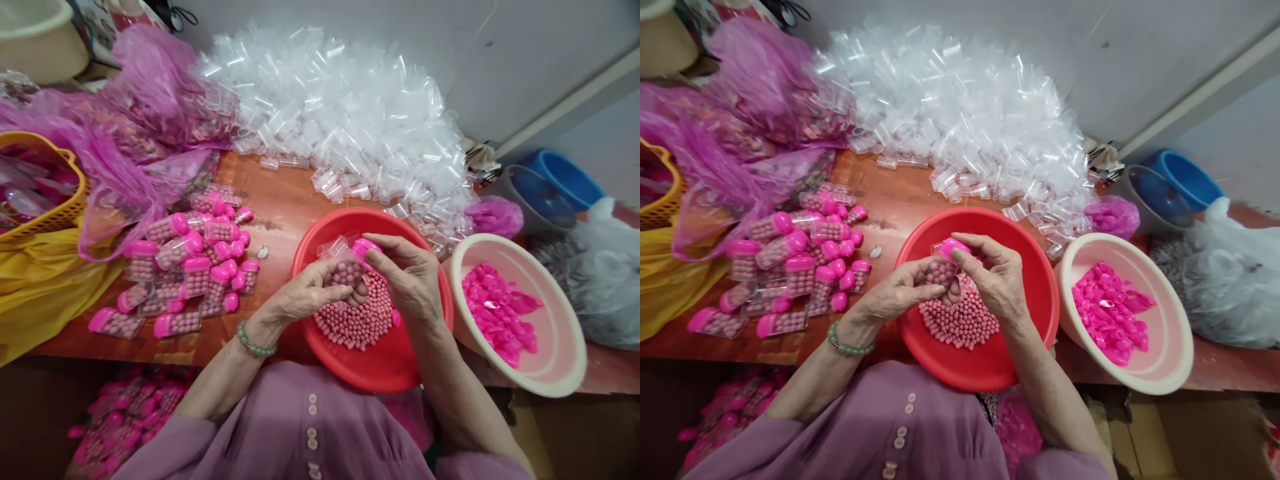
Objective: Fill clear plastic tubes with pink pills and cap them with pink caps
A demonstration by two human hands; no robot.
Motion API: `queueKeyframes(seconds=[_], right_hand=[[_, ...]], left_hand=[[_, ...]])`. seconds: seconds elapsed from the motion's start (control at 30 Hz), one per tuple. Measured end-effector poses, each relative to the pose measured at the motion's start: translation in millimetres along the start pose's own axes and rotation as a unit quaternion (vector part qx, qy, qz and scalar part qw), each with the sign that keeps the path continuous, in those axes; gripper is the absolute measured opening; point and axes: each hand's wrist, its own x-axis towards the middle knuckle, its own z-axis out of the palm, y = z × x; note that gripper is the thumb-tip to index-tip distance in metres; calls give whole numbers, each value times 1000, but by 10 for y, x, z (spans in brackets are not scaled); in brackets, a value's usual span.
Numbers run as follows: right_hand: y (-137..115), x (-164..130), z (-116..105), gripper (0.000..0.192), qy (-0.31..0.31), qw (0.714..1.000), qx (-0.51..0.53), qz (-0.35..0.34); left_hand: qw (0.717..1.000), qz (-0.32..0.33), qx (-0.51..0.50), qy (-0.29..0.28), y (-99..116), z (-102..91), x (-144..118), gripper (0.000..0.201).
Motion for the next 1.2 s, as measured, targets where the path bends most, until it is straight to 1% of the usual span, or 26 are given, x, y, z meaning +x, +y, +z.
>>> queueKeyframes(seconds=[0.1, 0.17, 0.37, 0.47, 0.53, 0.67, 0.73, 0.8, 0.83, 0.9, 1.0, 1.07, 1.13, 1.2], right_hand=[[27, -24, 0, 21, 6, 999, -33, -3], [36, -35, 1, 22, 8, 998, -54, -8], [56, -63, 8, 23, 15, 993, -111, -40], [73, -66, 12, 22, 17, 991, -119, -60], [88, -59, 10, 21, 14, 992, -111, -62], [124, -50, 13, 21, 2, 994, -104, -44], [137, -57, 23, 21, 10, 992, -118, -51], [145, -66, 32, 20, 19, 985, -154, -72], [149, -69, 31, 21, 13, 979, -183, -88], [159, -66, 14, 31, -25, 958, -251, -134], [182, -45, -35, 60, -97, 903, -354, -224], [198, -31, -59, 74, -115, 865, -413, -261], [213, -24, -62, 77, -121, 829, -470, -277], [230, -22, -48, 74, -120, 795, -517, -293]], left_hand=[[1000, 2, 1, 4, -66, -14, 21, 30], [1000, 6, 8, 5, -80, -9, 32, 27], [998, -7, 66, 23, -41, 25, 56, 19], [996, -5, 84, 28, -36, 29, 69, 17], [996, -10, 88, 30, -34, 28, 74, 19], [996, -28, 76, 34, -28, 18, 75, 25], [997, -27, 68, 41, -34, 12, 76, 28], [998, -20, 48, 45, -46, 4, 83, 32], [998, -16, 32, 45, -54, 0, 88, 35], [999, -5, -7, 49, -70, -10, 102, 37], [998, -7, -27, 61, -85, -27, 121, 34], [997, -19, -18, 68, -92, -36, 130, 33], [997, -24, -19, 69, -100, -39, 137, 33], [997, -23, -19, 70, -110, -38, 141, 33]])
